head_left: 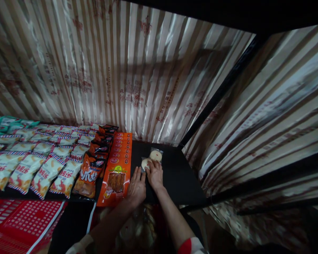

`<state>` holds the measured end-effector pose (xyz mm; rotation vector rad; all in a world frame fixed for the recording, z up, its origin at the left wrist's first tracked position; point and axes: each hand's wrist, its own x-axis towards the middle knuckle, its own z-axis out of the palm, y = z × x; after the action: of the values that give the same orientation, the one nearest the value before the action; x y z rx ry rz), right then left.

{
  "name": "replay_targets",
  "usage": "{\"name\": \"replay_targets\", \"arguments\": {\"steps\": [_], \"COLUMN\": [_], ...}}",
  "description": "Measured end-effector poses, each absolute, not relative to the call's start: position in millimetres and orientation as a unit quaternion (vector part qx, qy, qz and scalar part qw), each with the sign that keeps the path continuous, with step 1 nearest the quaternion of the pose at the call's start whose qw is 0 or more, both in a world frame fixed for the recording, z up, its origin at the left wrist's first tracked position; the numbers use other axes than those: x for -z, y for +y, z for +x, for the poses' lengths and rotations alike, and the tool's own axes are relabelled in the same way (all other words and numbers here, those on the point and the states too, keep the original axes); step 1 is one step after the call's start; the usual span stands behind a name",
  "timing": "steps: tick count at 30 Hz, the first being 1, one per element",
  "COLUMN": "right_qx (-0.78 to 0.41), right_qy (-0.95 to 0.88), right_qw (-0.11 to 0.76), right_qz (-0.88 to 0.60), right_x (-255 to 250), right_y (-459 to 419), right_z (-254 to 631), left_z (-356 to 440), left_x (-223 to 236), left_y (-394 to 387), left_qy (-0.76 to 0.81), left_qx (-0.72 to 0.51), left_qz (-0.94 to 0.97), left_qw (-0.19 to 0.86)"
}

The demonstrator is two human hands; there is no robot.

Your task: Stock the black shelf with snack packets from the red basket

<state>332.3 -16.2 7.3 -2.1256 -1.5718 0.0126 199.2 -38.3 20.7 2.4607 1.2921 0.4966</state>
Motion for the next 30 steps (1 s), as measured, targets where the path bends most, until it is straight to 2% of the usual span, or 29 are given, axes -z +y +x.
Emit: {"name": "replay_targets", "arguments": {"steps": [4, 9, 17, 25, 30], "right_qx": [-0.04, -0.078, -0.207, -0.302, -0.301], "right_qy": [-0.573, -0.491, -0.365, -0.362, -0.366], "right_qw": [0.298, 0.41, 0.557, 0.583, 0.603], "right_qz": [-0.762, -0.765, -0.716, -0.662, -0.642], "right_x": [-2.5, -0.9, -8.4, -10.5, -0.7], "right_y": [-44.0, -69.9, -89.6, -92.4, -88.4], "right_z": [318.8, 308.6, 302.6, 285.4, 279.3], "left_z": [199.8, 197.7, 190.9, 189.6, 185.8], "left_x": [-14.8, -6.4, -17.3, -29.2, -31.6], "left_y": [-43.0, -55.8, -73.1, -72.3, -61.6], "left_qy": [0.442, 0.433, 0.451, 0.492, 0.505], "left_qx": [-0.164, -0.144, -0.164, -0.266, -0.29], "left_qz": [0.867, 0.877, 0.864, 0.774, 0.705], "left_qw": [0.159, 0.153, 0.155, 0.296, 0.404]}}
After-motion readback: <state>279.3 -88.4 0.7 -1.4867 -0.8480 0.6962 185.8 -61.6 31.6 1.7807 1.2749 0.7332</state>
